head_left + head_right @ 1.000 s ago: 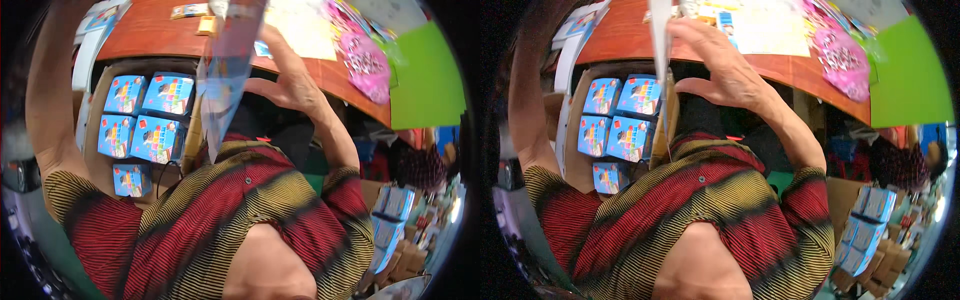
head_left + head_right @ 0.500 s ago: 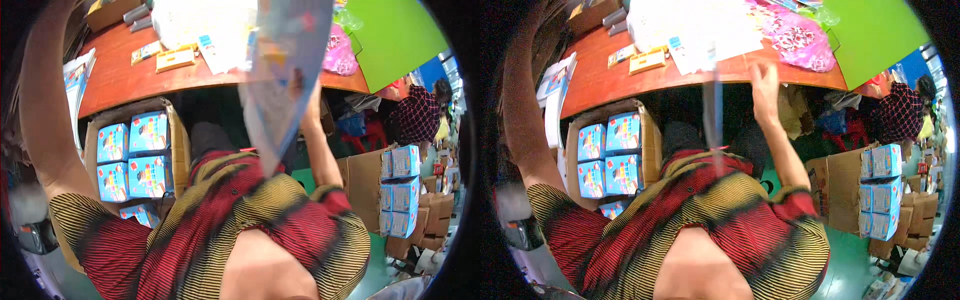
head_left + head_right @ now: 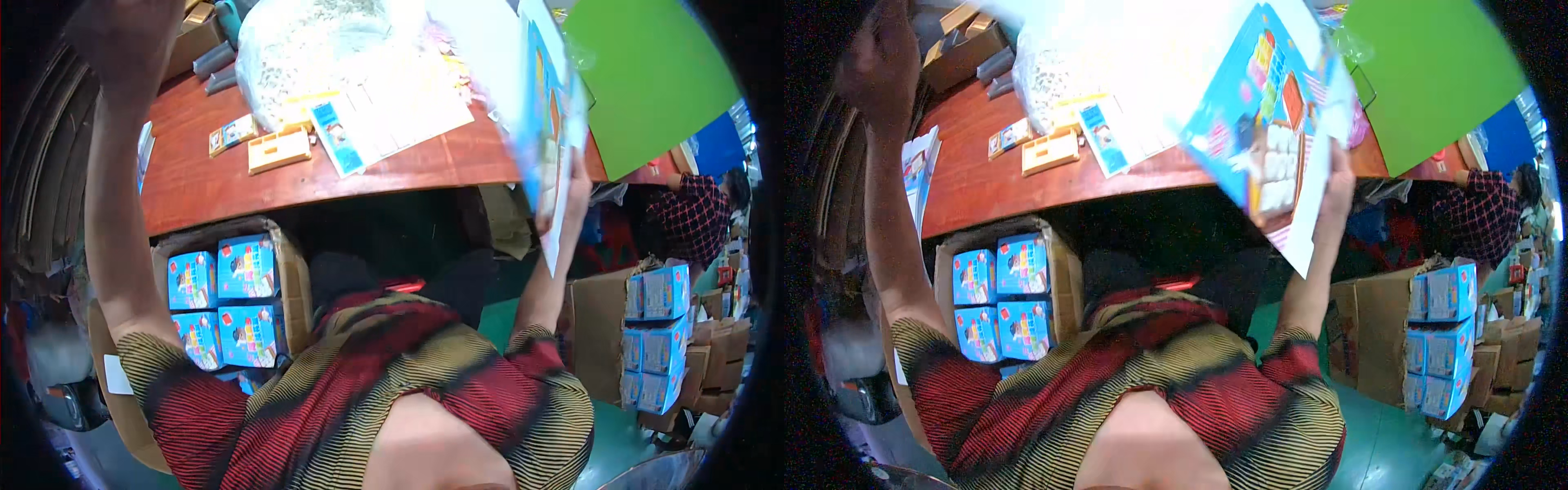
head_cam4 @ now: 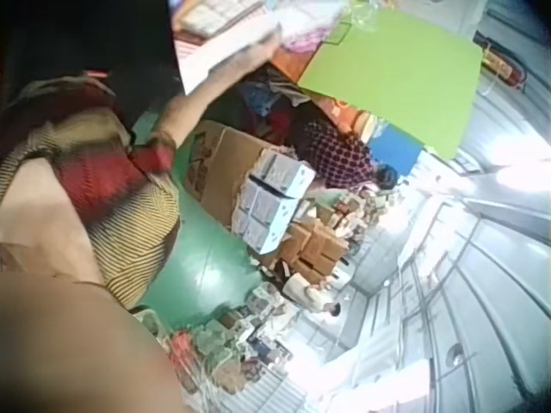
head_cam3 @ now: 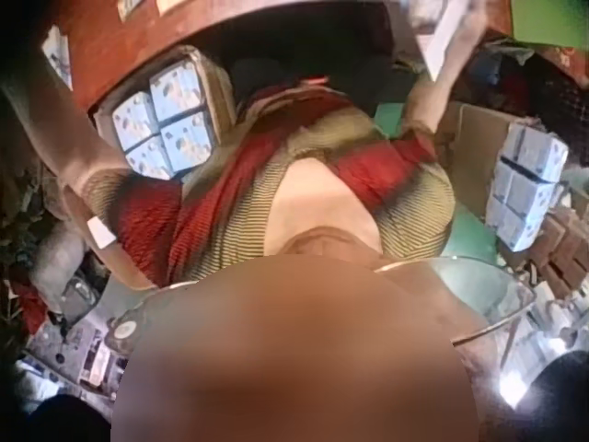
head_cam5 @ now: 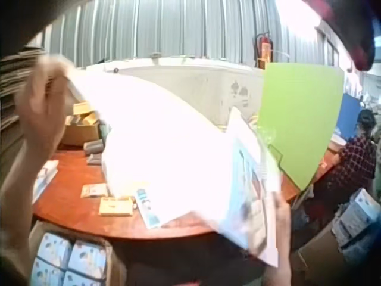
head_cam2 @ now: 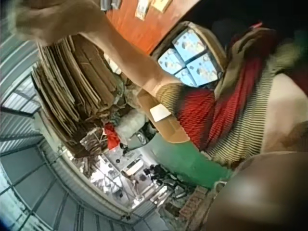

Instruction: Assembling, filling, and folding cardboard toy boxes in a warehouse environment.

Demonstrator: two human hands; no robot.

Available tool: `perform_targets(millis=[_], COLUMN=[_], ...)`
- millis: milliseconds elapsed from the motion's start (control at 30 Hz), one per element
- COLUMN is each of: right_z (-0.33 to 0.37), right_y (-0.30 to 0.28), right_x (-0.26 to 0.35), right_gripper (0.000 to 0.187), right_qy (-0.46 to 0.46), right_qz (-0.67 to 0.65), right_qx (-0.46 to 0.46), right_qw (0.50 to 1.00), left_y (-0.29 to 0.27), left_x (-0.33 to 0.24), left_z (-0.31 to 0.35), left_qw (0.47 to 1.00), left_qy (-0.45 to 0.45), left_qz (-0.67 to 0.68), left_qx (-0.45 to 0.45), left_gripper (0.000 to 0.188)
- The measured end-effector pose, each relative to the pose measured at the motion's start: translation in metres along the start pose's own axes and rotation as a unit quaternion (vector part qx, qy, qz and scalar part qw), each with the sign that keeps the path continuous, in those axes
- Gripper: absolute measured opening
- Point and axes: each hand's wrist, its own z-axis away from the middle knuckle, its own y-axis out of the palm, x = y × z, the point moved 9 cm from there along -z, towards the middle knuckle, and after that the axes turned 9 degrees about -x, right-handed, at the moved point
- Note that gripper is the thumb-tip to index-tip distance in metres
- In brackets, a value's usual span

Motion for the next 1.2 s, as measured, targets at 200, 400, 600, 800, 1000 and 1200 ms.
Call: perform_targets(millis=[200,400,600,800,1000,1200], right_z=[-0.067,-0.090,-0.083,-0.079,-0.084,-0.031], right_y=[-0.072,-0.154,-0.139,-0.136,-0.160,-0.142], right_x=[0.106,0.179,0.165,0.154,0.145,0.196], right_gripper=[0.031,0.034,0.030,0.029,0.027,0.031], right_qy=[-0.072,-0.129,-0.122,-0.082,-0.004,-0.121], right_qz=[0.058,0.182,0.260,0.300,0.205,0.284], right_qx=[0.004,-0.073,-0.058,-0.059,-0.122,-0.012], right_qw=[0.996,0.972,0.956,0.949,0.971,0.951], left_y=[0.050,0.084,0.115,0.120,0.093,0.031], left_x=[-0.035,-0.111,-0.155,-0.175,-0.203,-0.266], left_z=[0.046,0.092,0.148,0.175,0.176,0.177], left_qw=[0.985,0.946,0.895,0.868,0.842,0.828], left_qy=[0.006,-0.046,-0.113,-0.168,-0.176,-0.166], left_qz=[0.147,0.273,0.350,0.375,0.404,0.435], left_qx=[0.086,0.166,0.252,0.279,0.310,0.312], left_gripper=[0.014,0.017,0.022,0.022,0.021,0.022])
